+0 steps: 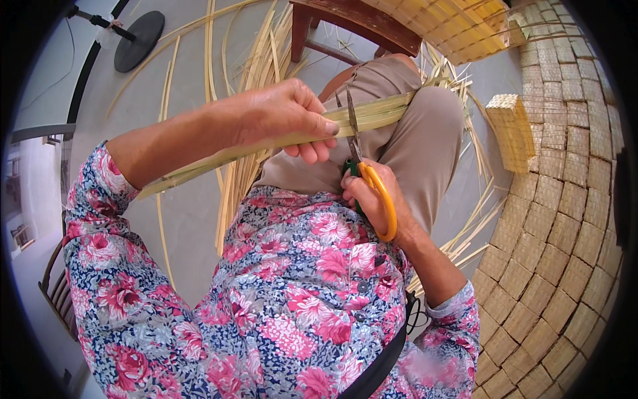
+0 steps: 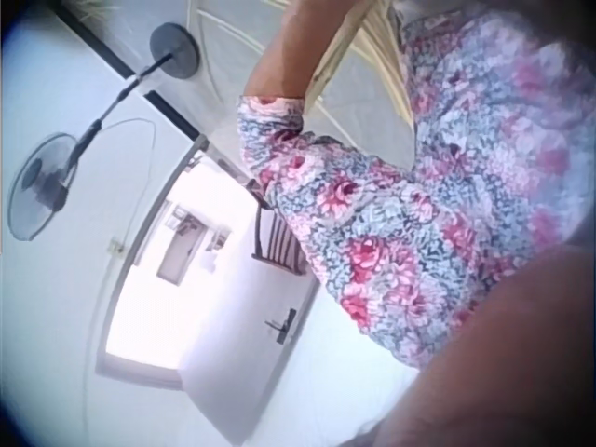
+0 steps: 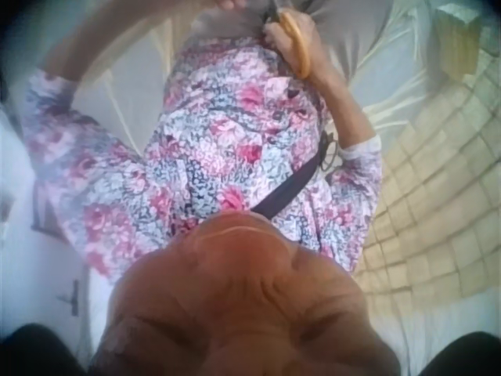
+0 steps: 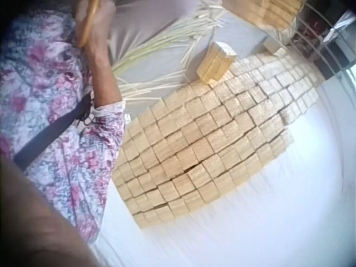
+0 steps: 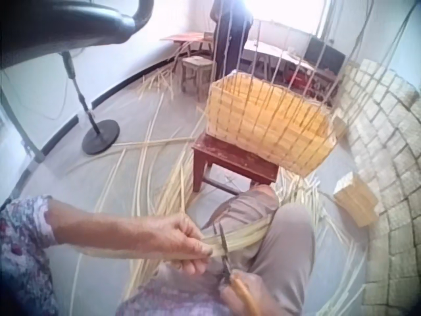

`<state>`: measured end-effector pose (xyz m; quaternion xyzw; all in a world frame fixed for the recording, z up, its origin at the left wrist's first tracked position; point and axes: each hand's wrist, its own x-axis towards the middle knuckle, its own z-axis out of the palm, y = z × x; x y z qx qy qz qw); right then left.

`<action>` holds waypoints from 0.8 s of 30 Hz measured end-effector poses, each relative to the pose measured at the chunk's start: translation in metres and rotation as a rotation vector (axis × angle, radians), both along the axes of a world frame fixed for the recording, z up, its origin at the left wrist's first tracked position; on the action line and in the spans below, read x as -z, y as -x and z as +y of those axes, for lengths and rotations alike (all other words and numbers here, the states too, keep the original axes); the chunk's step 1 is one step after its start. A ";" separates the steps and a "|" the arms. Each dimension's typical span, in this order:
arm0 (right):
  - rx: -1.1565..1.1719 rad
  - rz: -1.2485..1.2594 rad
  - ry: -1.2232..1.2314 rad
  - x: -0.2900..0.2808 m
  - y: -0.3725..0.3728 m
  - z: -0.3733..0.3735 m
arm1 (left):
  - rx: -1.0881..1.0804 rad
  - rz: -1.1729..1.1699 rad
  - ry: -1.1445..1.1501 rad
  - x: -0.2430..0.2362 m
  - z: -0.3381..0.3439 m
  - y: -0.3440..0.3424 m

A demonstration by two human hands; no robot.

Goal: The person weaves a rectangular basket using thin bamboo strips. They interlace the strips by hand, trim excess material with scissors, and adjust the basket's shape while seated.

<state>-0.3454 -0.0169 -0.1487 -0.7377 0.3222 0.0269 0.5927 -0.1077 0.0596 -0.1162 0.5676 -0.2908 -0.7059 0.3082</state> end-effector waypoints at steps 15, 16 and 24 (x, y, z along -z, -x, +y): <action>0.000 0.050 -0.075 -0.012 0.006 0.003 | 0.011 0.121 0.051 0.010 0.007 0.009; 0.021 0.025 -0.144 -0.014 0.004 0.002 | -0.001 0.157 0.038 0.010 0.007 0.010; -0.057 0.052 -0.004 -0.019 -0.001 -0.007 | -0.022 0.165 0.014 0.009 0.006 0.007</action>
